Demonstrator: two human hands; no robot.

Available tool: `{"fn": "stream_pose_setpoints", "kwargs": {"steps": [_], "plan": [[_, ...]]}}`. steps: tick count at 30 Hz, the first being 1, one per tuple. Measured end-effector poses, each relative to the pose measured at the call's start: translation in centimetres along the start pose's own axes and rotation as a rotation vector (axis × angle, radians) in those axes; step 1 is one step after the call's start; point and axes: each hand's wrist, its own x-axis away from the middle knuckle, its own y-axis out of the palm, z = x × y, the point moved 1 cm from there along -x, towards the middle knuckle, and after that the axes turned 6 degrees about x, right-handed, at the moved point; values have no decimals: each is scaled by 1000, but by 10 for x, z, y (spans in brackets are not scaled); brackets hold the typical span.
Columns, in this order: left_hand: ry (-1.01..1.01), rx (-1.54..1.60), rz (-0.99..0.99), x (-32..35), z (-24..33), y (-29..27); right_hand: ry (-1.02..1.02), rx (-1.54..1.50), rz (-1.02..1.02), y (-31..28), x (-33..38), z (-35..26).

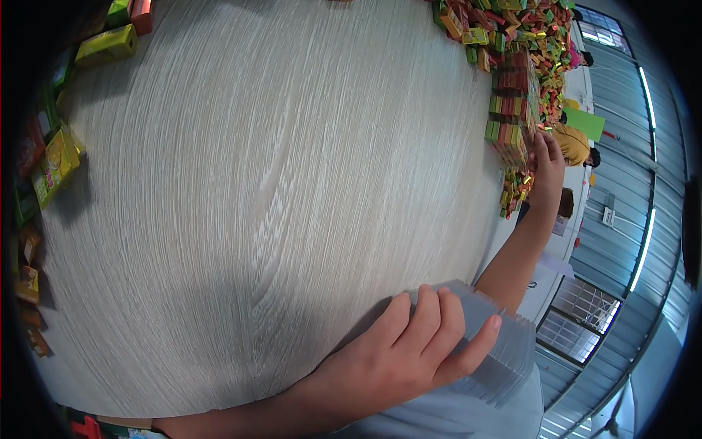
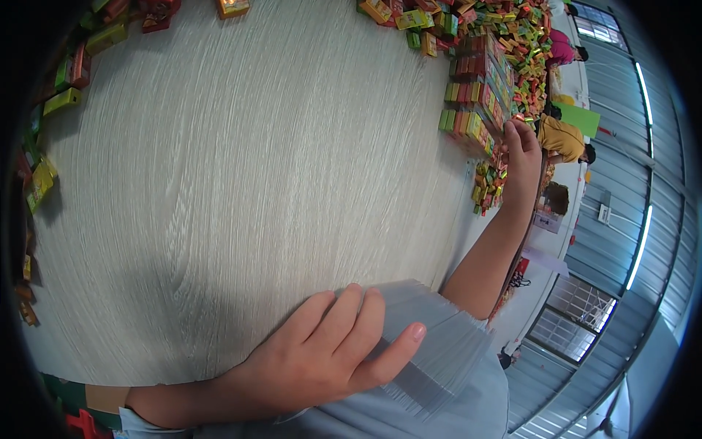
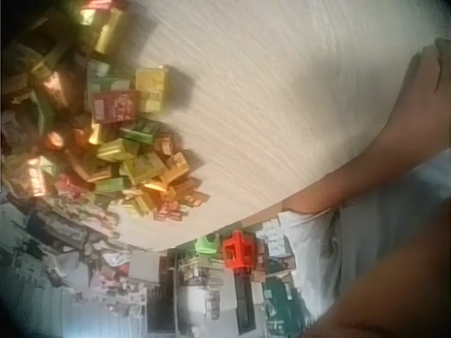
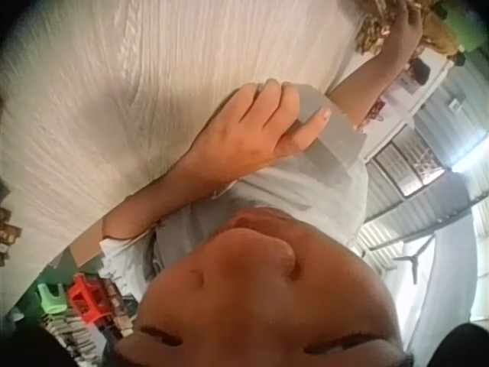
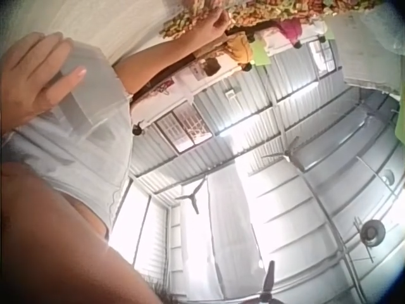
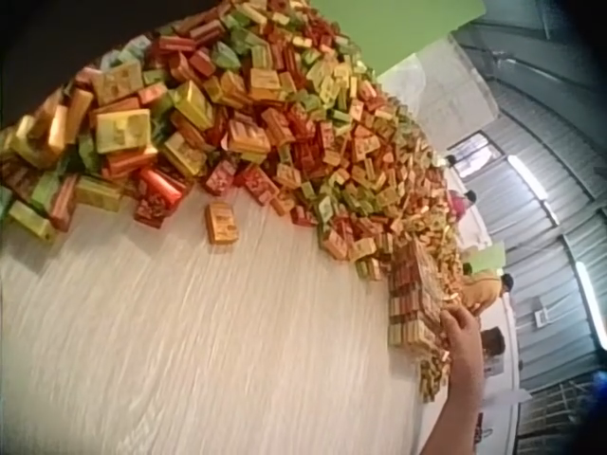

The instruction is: Sorting small colorful wrapped items and placing them into a plastic tray.

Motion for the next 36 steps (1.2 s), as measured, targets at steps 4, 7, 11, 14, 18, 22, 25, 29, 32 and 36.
{"fn": "stream_pose_setpoints", "kwargs": {"steps": [4,7,11,14,18,22,25,29,32,36], "plan": [[-7,13,-5,1,0,-2,-14,-52,18,3,-3,1],[-8,13,31,1,-1,2,-3,-61,-13,-1,-1,1],[0,-6,5,0,2,-1,8,-283,-140,-9,-6,17],[13,24,-4,0,0,-1,14,-380,-105,-7,3,8],[14,67,-43,0,1,-1,24,-419,-127,-15,-5,24],[-83,206,-22,-1,5,-6,26,-481,-129,-8,3,23],[-84,253,-27,-4,5,-7,-25,-552,-166,-15,3,25],[-65,194,-52,-3,7,-1,-37,-552,-164,-30,15,31],[-64,177,-62,-3,8,-3,-8,-551,-131,-23,29,40],[-63,204,-19,0,6,1,-1,-501,-131,-21,59,46]]}}
